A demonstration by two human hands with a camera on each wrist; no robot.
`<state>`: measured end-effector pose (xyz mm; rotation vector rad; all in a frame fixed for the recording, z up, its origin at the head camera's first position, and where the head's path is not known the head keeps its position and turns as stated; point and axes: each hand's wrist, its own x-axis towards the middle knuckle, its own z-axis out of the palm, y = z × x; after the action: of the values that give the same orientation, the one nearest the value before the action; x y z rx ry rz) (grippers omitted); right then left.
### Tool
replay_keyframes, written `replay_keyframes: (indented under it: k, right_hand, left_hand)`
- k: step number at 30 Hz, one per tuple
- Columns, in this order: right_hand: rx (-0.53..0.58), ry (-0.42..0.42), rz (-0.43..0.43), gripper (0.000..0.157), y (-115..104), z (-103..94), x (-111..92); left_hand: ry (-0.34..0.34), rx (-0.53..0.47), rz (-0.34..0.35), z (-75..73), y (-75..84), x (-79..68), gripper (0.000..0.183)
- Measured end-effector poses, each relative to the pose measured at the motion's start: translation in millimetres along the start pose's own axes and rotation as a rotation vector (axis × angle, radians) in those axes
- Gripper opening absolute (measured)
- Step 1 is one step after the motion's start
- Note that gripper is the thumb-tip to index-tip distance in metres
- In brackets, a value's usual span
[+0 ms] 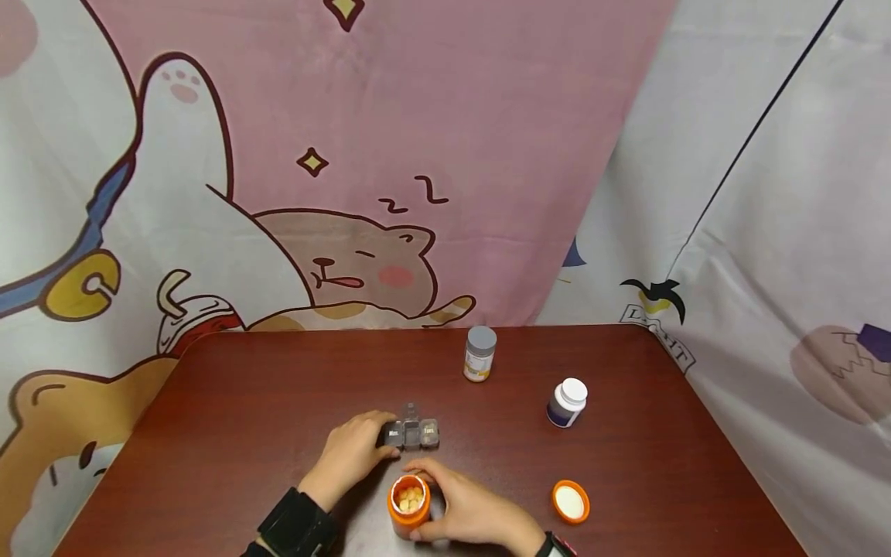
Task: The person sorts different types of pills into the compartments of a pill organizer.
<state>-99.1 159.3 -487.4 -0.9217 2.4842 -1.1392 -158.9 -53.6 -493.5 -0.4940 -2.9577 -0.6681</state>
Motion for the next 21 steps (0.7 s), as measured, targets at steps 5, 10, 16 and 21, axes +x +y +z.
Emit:
replay_keyframes:
  k: [5,10,16,21]
  right_hand:
    - [-0.126,0.078,0.017,0.059,4,-6.2,5]
    - [-0.278,0.23,0.005,0.061,9,-19.6,10]
    - [-0.494,0.352,0.055,0.065,18,-38.5,21]
    - [-0.708,0.34,0.002,0.067,27,-50.5,31]
  left_hand:
    - [0.014,0.015,0.003,1.4,-0.7,1.0,0.054]
    - [0.013,0.026,-0.005,-0.4,1.4,2.3,0.05]
    - [-0.01,0.026,-0.038,-3.2,3.0,4.4,0.048]
    - [-0.027,0.01,-0.06,-2.9,1.3,4.7,0.049]
